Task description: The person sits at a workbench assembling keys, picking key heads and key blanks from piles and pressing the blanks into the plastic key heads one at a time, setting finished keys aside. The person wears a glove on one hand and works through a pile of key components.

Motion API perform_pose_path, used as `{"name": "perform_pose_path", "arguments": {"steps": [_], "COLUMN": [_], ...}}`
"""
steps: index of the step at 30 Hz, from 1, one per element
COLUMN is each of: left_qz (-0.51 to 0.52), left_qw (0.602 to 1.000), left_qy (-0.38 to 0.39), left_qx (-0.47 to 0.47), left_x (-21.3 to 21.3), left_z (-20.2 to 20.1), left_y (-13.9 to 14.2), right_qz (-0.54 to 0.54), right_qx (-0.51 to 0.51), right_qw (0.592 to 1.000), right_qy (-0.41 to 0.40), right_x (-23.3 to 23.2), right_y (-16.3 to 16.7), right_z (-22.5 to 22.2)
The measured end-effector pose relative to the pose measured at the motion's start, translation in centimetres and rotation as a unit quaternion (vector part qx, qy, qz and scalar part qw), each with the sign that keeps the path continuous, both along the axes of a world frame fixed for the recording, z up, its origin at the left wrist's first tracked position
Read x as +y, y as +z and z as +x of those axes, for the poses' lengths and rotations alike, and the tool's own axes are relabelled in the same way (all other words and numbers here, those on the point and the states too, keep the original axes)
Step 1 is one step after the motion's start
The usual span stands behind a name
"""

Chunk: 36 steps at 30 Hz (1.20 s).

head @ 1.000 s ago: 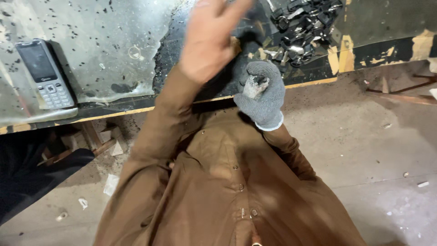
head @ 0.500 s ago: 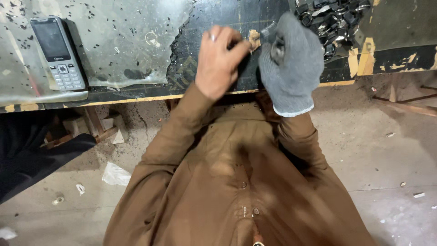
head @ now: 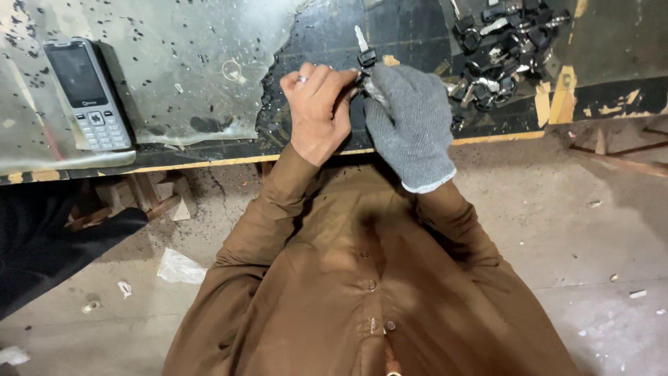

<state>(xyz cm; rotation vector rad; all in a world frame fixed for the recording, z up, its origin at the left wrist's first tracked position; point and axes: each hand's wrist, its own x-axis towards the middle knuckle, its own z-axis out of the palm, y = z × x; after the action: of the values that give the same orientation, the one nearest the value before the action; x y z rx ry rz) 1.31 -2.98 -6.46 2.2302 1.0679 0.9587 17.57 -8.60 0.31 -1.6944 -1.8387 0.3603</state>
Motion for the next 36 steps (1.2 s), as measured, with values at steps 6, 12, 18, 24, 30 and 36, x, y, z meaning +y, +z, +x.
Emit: {"name": "perform_pose_path", "arguments": {"steps": [6,12,18,24,30,36], "left_qz": [0.018,-0.019,0.009,0.004,-0.028,0.068], "left_qw": [1.0,0.998,0.998,0.999,0.997,0.994], "left_qy": [-0.012,0.03,-0.063,-0.041,-0.064,0.0], "left_qx": [0.005,-0.049,-0.007,-0.013,0.026,0.084], "left_x": [0.6,0.5,1.4,0.8,0.7,-0.9], "left_z": [0.3,0.5,-0.1,0.0,-0.6,0.5], "left_y": [-0.1,0.3,0.0,0.2,-0.1,-0.4], "right_qz": [-0.03,0.008,-0.016,-0.029,-0.08,-0.16], "right_qx": [-0.062,0.052,-0.115,-0.169,-0.208,-0.068], "right_qw": [0.998,0.998,0.993,0.985,0.972,0.984], "right_qy": [-0.005,-0.046,-0.02,-0.033,-0.071,-0.033], "right_x": [0.7,-0.2,0.8,0.4,0.2,1.9], "right_y": [0.1,-0.6,-0.2,0.5,0.0,0.0], "right_z": [-0.5,0.9,-0.5,-1.1,-1.9,0.1]}}
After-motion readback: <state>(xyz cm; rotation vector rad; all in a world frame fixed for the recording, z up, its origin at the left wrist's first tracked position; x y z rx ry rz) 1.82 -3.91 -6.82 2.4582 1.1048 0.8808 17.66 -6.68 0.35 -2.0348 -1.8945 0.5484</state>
